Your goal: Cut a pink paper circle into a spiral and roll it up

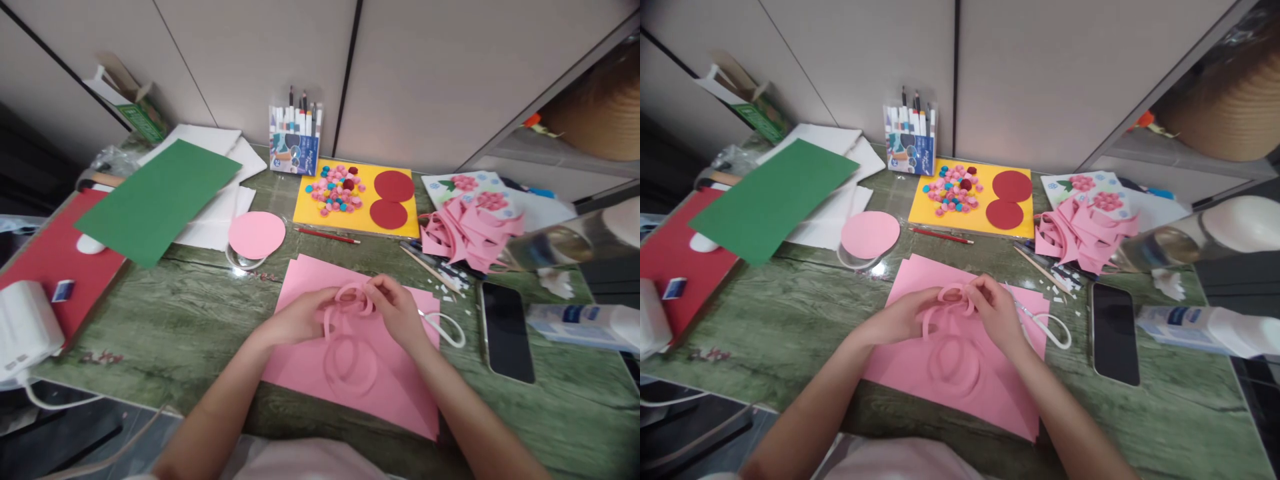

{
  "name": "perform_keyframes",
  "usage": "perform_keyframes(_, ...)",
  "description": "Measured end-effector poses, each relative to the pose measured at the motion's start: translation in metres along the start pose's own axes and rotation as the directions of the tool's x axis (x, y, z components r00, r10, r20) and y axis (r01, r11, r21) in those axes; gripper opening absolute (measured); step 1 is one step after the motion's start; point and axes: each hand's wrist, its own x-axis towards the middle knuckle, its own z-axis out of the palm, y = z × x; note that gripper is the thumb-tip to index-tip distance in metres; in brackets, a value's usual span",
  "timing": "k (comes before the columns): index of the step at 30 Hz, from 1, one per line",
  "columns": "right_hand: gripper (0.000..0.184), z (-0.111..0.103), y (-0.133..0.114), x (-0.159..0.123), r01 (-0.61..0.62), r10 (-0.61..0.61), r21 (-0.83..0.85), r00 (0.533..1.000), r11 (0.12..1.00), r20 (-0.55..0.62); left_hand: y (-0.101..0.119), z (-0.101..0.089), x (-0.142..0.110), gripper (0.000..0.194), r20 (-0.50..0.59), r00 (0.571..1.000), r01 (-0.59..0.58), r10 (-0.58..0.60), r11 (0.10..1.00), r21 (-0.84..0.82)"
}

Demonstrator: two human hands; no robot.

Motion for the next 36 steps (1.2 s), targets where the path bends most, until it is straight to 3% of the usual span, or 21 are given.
perform_keyframes(4,0.022,0.001,-0.001,0.000,0.006,-0.006,0.005,1.000,1.000,0.002,-0.001,0.007,0.005,0.050,-0.075,0.997,-0.031,0.026,0.997,-0.071)
perform_keyframes(8,0.021,0.001,0.001,0.001,0.004,0.000,-0.045,0.997,0.999,0.082,-0.008,0.008,0.010,0.027,-0.139,0.985,0.080,-0.102,0.984,-0.159)
perform_keyframes(11,0.018,0.002,0.003,0.000,0.035,-0.022,-0.125,0.994,0.992,0.110,-0.012,0.005,0.012,0.024,-0.214,0.956,0.165,-0.202,0.970,-0.178)
perform_keyframes(16,0.013,-0.003,-0.005,-0.006,0.188,-0.172,-0.285,0.982,0.940,0.082,-0.014,0.001,0.013,0.023,-0.303,0.919,0.186,-0.252,0.956,-0.228)
perform_keyframes(20,0.018,-0.012,-0.027,-0.017,0.431,-0.327,-0.308,0.884,0.848,0.335,-0.020,-0.002,0.013,0.027,-0.349,0.897,0.179,-0.273,0.944,-0.276)
perform_keyframes(23,0.027,-0.015,-0.043,-0.028,0.517,-0.320,-0.274,0.784,0.811,0.533,-0.025,-0.003,0.014,0.030,-0.380,0.887,0.160,-0.262,0.946,-0.280)
perform_keyframes(27,0.041,-0.009,-0.043,-0.038,0.593,-0.270,-0.361,0.719,0.720,0.641,-0.025,-0.003,0.014,0.033,-0.378,0.886,0.142,-0.268,0.934,-0.329)
perform_keyframes(29,0.042,-0.005,-0.035,-0.036,0.622,-0.309,-0.400,0.728,0.673,0.612,-0.024,-0.002,0.014,0.032,-0.376,0.883,0.137,-0.280,0.921,-0.366)
perform_keyframes(32,0.027,-0.002,-0.022,-0.029,0.599,-0.400,-0.367,0.775,0.712,0.490,-0.024,-0.002,0.014,0.030,-0.375,0.883,0.133,-0.284,0.916,-0.379)
perform_keyframes(34,0.017,-0.003,-0.017,-0.024,0.504,-0.392,-0.327,0.850,0.799,0.352,-0.027,-0.002,0.014,0.028,-0.374,0.885,0.137,-0.276,0.923,-0.358)
perform_keyframes(36,0.009,-0.005,-0.013,-0.019,0.311,-0.271,-0.255,0.945,0.915,0.182,-0.029,-0.002,0.014,0.025,-0.356,0.895,0.143,-0.271,0.927,-0.346)
